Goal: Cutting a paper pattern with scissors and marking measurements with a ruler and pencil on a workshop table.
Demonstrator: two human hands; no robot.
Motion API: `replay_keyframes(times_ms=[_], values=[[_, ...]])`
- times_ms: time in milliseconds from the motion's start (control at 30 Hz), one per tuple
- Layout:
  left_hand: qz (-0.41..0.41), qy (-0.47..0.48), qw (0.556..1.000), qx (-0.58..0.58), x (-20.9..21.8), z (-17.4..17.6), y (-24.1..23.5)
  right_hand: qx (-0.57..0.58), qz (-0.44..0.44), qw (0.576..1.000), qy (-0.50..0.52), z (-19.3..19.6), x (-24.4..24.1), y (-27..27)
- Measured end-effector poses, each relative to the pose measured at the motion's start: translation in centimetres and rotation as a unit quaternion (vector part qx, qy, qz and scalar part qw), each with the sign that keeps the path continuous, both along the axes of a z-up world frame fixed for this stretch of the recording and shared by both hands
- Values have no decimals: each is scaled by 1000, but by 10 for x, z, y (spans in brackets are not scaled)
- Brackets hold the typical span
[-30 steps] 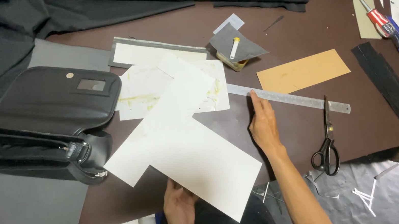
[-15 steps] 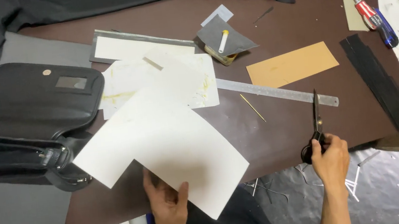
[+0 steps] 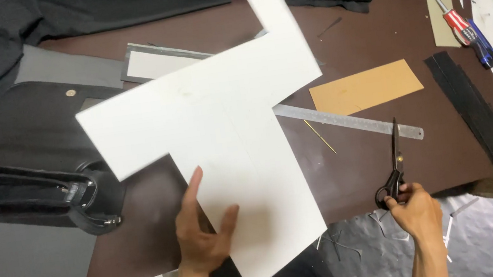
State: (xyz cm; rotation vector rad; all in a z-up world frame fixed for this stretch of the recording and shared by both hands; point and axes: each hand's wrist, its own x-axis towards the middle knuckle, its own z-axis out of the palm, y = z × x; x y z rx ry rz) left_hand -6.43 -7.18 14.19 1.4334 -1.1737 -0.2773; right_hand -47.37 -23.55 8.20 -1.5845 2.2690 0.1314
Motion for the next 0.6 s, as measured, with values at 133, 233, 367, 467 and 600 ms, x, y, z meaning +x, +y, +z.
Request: replay_keyframes(times_ms=[133,233,367,467,600], values=[[63,65,995,28,40,11,-23,-53,9,997,-54,-48,-44,2],[5,192,981,-41,69,20,-36,-91,-59,909,-403,-80,-58,18],[19,121,992,-42,97,37,-46,-87,12,759,-645,-76,16,65],[62,81,993,-61,108,51,-59,-65,43,681,-728,-73,79,100],[68,39,993,-93,118,70,-77,101,290,684,-662,22,161,121]])
